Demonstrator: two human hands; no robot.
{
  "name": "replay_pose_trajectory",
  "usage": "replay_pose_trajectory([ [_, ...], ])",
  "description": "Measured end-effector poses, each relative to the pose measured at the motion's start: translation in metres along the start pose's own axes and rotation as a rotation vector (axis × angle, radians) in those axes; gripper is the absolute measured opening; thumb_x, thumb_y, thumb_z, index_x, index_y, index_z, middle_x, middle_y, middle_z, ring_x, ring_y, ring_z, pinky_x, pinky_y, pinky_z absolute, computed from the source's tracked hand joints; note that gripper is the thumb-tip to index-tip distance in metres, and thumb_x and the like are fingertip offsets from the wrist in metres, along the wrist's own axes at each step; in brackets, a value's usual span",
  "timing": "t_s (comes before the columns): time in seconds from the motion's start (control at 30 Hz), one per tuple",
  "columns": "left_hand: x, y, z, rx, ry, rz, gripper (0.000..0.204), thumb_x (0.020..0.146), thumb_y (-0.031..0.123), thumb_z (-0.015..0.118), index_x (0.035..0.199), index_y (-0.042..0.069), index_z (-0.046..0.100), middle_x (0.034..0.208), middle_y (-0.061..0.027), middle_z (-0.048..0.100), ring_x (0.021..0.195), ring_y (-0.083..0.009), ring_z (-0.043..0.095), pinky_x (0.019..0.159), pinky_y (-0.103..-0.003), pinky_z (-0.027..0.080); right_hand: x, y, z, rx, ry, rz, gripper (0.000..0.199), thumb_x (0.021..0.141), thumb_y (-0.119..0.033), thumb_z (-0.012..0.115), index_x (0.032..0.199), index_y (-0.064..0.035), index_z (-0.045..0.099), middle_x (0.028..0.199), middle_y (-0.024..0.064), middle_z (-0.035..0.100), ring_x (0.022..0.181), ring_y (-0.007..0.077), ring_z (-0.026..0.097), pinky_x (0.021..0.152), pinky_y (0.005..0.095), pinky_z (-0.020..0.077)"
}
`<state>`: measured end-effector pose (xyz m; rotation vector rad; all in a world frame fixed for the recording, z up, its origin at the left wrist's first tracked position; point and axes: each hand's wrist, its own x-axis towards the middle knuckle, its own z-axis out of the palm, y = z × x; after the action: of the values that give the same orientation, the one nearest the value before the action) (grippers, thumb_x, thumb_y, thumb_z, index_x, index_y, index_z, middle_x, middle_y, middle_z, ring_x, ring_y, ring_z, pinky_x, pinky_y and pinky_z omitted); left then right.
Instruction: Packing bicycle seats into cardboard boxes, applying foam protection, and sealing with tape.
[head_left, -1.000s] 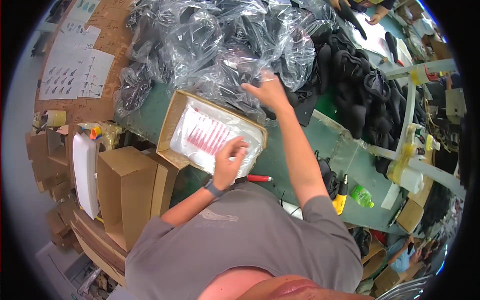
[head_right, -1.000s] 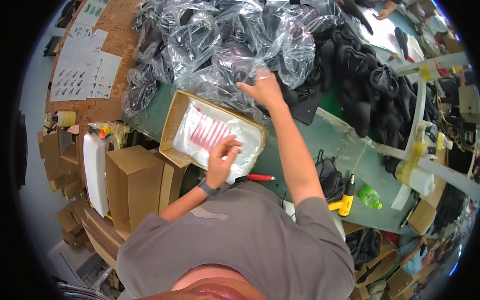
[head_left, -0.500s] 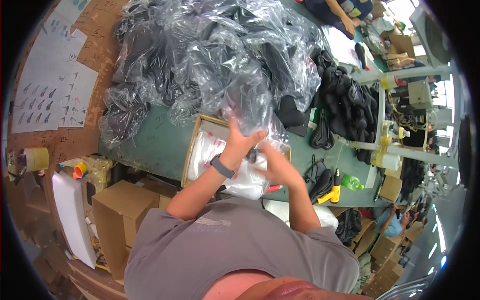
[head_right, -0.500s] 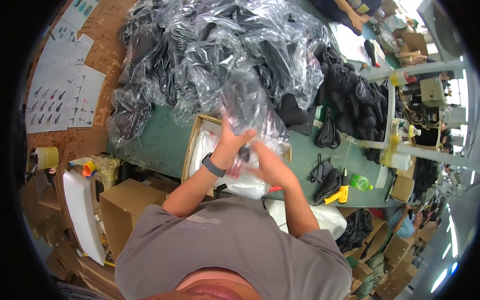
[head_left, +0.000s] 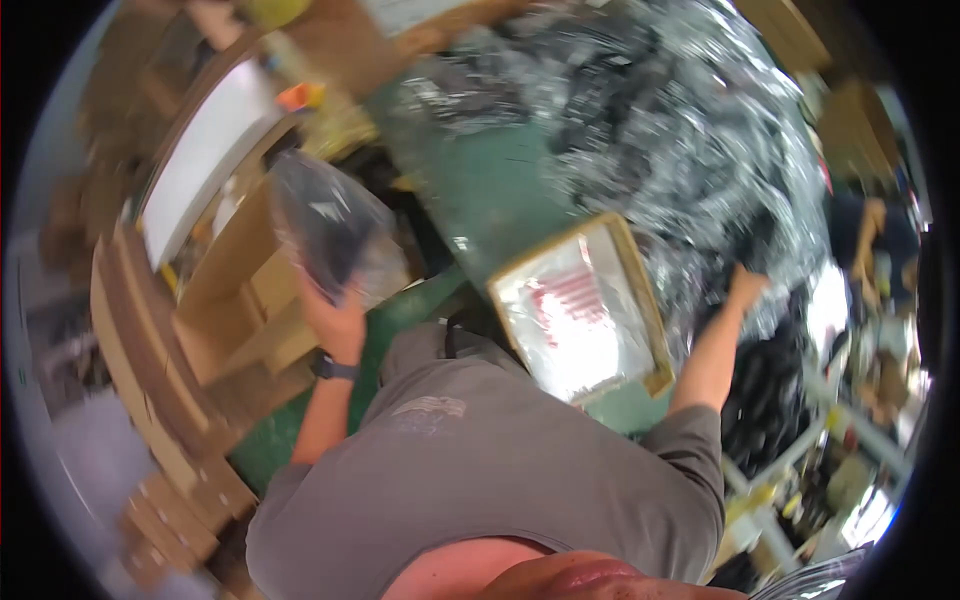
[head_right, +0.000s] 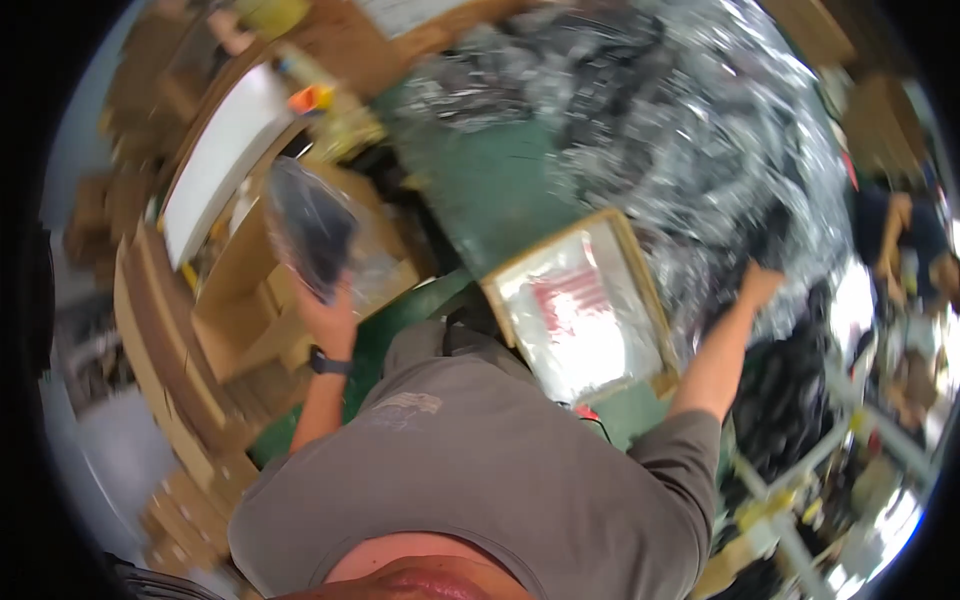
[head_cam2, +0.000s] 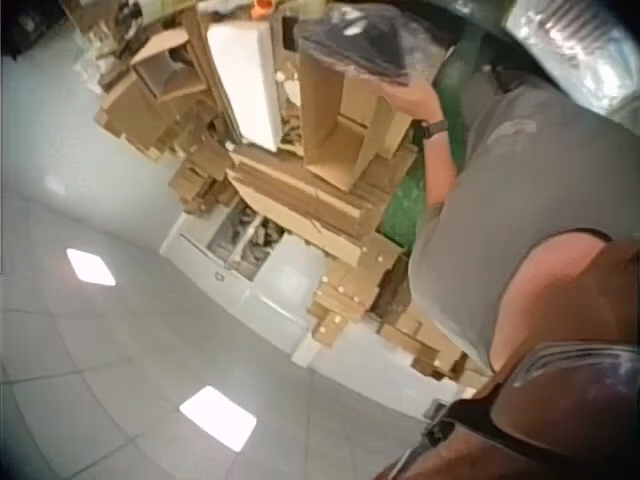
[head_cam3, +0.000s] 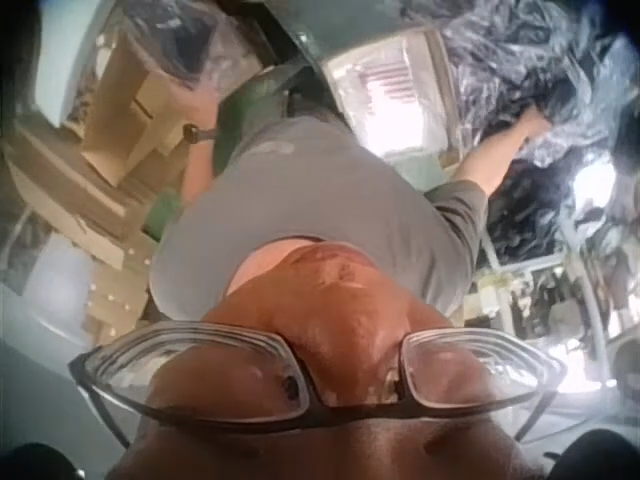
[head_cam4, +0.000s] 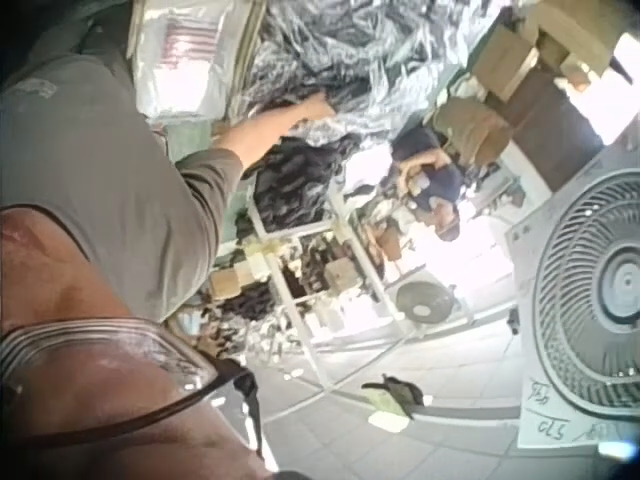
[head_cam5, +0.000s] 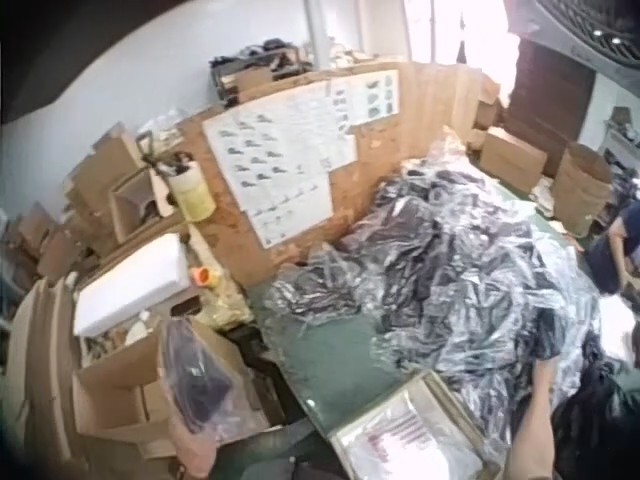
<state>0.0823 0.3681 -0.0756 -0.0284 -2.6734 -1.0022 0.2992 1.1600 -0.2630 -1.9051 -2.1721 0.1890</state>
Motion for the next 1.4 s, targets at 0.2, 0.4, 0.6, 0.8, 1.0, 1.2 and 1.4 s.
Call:
replay_pose_trajectory([
  [0.2,0.123,-0.232,-0.177,0.917,-0.287,-0.488,0.084,0.082,0.047,0.082,0.145,0.001,0.052,0.128,-0.0297,0.069,0.113,-0.0458,0.071,0.094,-0.051,0.058,-0.117,-0.044,-0.085,1.060,-0.421,0.103,0.064,0.088,-0.027,0.085,0.133,0.0108,0.060,0.131,0.0183,0.067,0.117,0.0282,0.063,0.100,0.0412,0.0521],
  [0.4,0.106,-0.323,0.001,0.592,-0.977,0.050,0.079,0.074,0.035,0.082,0.143,0.005,0.056,0.124,-0.0213,0.073,0.109,-0.0368,0.070,0.099,-0.051,0.053,-0.311,-0.049,-0.208,1.736,-0.865,0.267,0.065,0.090,-0.023,0.079,0.144,0.0040,0.055,0.132,0.0131,0.067,0.116,0.0293,0.065,0.101,0.0431,0.0548],
  [0.6,0.033,-0.252,0.097,-0.125,-0.887,-0.183,0.078,0.077,0.038,0.084,0.138,-0.003,0.059,0.135,-0.0289,0.066,0.128,-0.0422,0.062,0.110,-0.043,0.049,-0.490,-0.188,-0.231,1.063,-0.841,-0.091,0.058,0.089,-0.001,0.073,0.142,0.0050,0.053,0.111,0.0047,0.065,0.088,0.0120,0.058,0.080,0.0292,0.0483],
  [0.8,0.031,-0.382,-0.065,-0.102,-0.840,-0.457,0.082,0.085,0.050,0.082,0.134,-0.010,0.053,0.128,-0.0321,0.066,0.120,-0.0463,0.064,0.103,-0.049,0.051,-0.670,-0.381,-0.219,0.464,-1.313,-0.986,0.058,0.081,-0.014,0.081,0.133,0.0022,0.062,0.111,0.0108,0.074,0.100,0.0201,0.067,0.094,0.0386,0.0529],
  [1.0,-0.032,-0.579,-0.171,0.076,-0.425,-1.262,0.092,0.078,0.025,0.088,0.152,0.000,0.039,0.142,-0.0294,0.059,0.137,-0.0435,0.055,0.116,-0.045,0.046,-0.952,-0.537,-0.078,-0.418,-0.956,-2.143,0.028,0.078,-0.009,0.071,0.106,-0.0106,0.073,0.091,0.0187,0.075,0.090,0.0407,0.073,0.078,0.0507,0.0584],
  [1.2,-0.097,-0.688,-0.125,-0.084,-0.003,-1.257,0.120,0.069,0.011,0.089,0.168,0.014,0.019,0.162,-0.0241,0.042,0.148,-0.0389,0.045,0.123,-0.047,0.037,-1.199,-0.505,0.115,-0.568,-0.818,-2.505,0.024,0.090,-0.019,0.068,0.107,-0.0076,0.080,0.120,0.0196,0.075,0.111,0.0328,0.074,0.094,0.0433,0.0569],
  [1.4,-0.130,-0.746,-0.150,-0.449,0.025,-1.136,0.117,0.062,0.015,0.101,0.160,0.004,0.038,0.151,-0.0109,0.057,0.132,-0.0234,0.056,0.113,-0.042,0.046,-1.171,-0.471,0.056,0.058,-1.535,-2.302,0.032,0.089,-0.017,0.064,0.116,-0.0067,0.078,0.128,0.0229,0.068,0.129,0.0403,0.058,0.114,0.0542,0.0433],
])
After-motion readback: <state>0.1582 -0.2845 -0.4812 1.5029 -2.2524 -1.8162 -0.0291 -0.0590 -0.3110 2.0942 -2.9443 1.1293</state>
